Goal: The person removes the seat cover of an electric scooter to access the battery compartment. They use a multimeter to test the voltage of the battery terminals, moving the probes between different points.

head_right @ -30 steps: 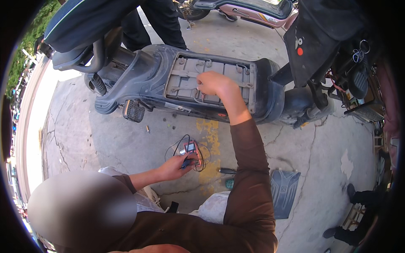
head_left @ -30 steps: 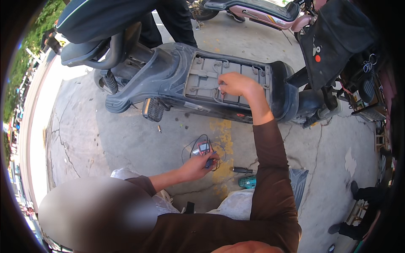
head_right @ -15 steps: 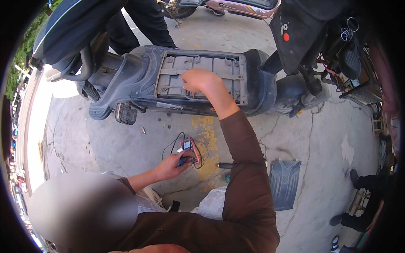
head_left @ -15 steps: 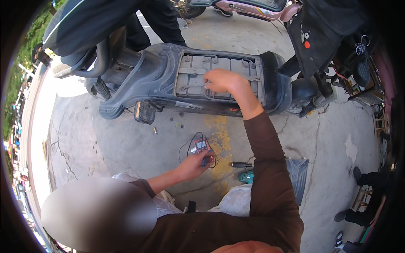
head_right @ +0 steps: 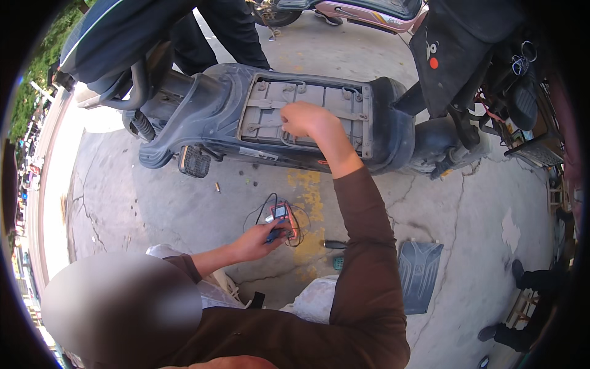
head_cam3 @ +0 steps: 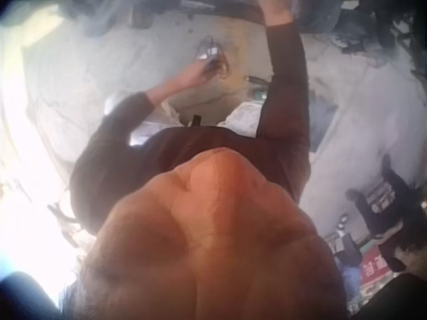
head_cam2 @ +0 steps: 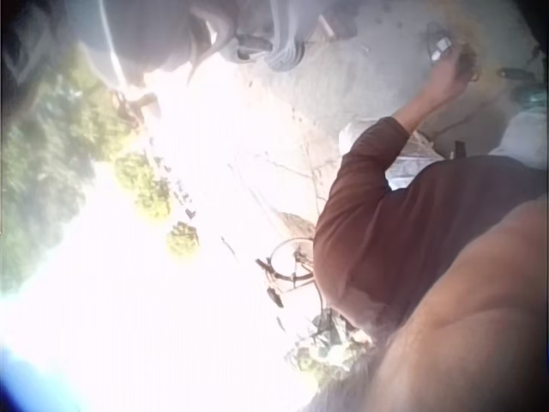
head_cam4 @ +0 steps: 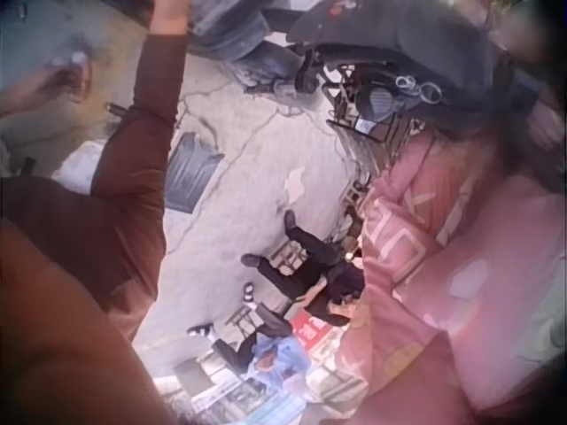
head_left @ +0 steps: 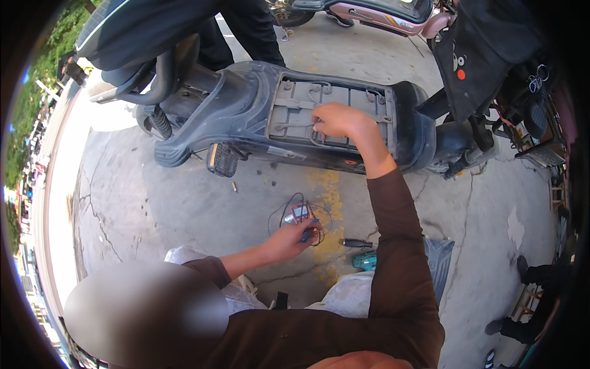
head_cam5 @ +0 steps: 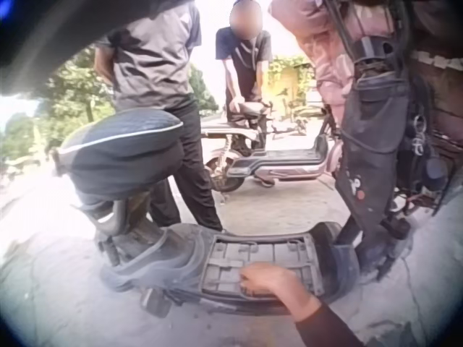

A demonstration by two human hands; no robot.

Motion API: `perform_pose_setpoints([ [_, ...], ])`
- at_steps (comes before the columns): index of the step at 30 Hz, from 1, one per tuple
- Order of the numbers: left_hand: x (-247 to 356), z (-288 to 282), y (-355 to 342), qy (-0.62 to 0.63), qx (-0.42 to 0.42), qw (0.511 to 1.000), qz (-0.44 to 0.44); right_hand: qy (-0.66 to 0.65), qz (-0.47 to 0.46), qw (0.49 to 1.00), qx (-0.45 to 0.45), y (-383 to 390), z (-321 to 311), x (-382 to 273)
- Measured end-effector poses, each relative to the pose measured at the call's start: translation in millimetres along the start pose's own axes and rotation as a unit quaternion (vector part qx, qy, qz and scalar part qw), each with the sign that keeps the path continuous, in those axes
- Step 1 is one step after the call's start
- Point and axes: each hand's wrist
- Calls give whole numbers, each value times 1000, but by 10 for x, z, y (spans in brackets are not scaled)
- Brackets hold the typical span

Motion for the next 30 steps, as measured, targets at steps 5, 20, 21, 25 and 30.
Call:
perform_pose_setpoints([
  [5,30,-9,-5,14,-7,1000,-13,-7,-9,1000,-9,42,-48,-3],
  [20,-39,8,-1,-3,-5,1000,8,55,-73,994,65,-116,153,95],
  [21,-32,8,-5,-7,-5,1000,1,65,-82,992,66,-113,162,106],
  [25,-5,6,-15,-22,-11,999,-21,9,-119,991,67,25,82,-29],
  [30,-16,22,-34,20,-21,1000,2,-35,-47,994,-97,157,-221,-255],
])
Point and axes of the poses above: each hand's wrist, its own y-axis away from the middle knuckle, its own z-axis out of the palm, x = y × z, and after that the axes turned 15 degrees about y, right-handed
